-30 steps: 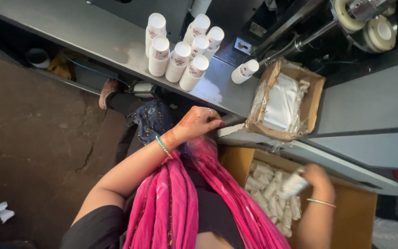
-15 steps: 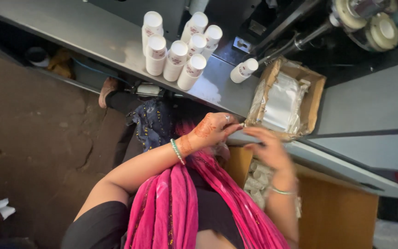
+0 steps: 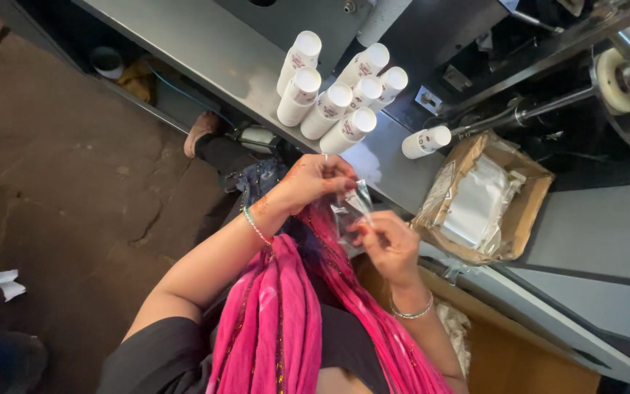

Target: Placing stacks of manufactured paper cups into clear plastic sleeves for packaging.

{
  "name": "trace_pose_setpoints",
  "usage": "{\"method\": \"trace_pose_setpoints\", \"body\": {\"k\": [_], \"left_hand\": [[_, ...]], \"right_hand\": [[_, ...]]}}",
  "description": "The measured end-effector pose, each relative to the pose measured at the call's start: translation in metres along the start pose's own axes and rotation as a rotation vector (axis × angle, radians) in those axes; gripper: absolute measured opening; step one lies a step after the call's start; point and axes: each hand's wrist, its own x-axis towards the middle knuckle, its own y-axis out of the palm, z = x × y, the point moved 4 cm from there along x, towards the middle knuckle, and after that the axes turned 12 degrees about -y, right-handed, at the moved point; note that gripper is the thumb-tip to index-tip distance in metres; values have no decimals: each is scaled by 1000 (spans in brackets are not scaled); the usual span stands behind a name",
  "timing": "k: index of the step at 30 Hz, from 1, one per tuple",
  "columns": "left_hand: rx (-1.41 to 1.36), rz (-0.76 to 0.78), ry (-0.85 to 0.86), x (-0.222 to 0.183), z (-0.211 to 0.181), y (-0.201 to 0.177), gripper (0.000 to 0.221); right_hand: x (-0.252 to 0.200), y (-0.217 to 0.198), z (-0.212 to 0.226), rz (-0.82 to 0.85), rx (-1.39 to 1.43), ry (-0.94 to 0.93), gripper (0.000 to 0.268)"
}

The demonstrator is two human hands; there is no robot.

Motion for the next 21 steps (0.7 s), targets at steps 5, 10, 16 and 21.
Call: {"method": "trace_pose_setpoints", "body": {"k": [5, 10, 16, 21], "left_hand": [[170, -274, 124, 4, 9, -11, 17], [541, -422, 170, 4, 14, 0, 31], [552, -180, 164, -8, 11, 1, 25], [668, -165, 346, -8, 26, -13, 14]], "right_hand": [[47, -8, 4, 193, -219, -166, 8], [145, -50, -21, -42, -627, -360, 9], [196, -48, -68, 61, -677, -264, 29], [155, -53, -58, 57, -696, -183, 32]]}}
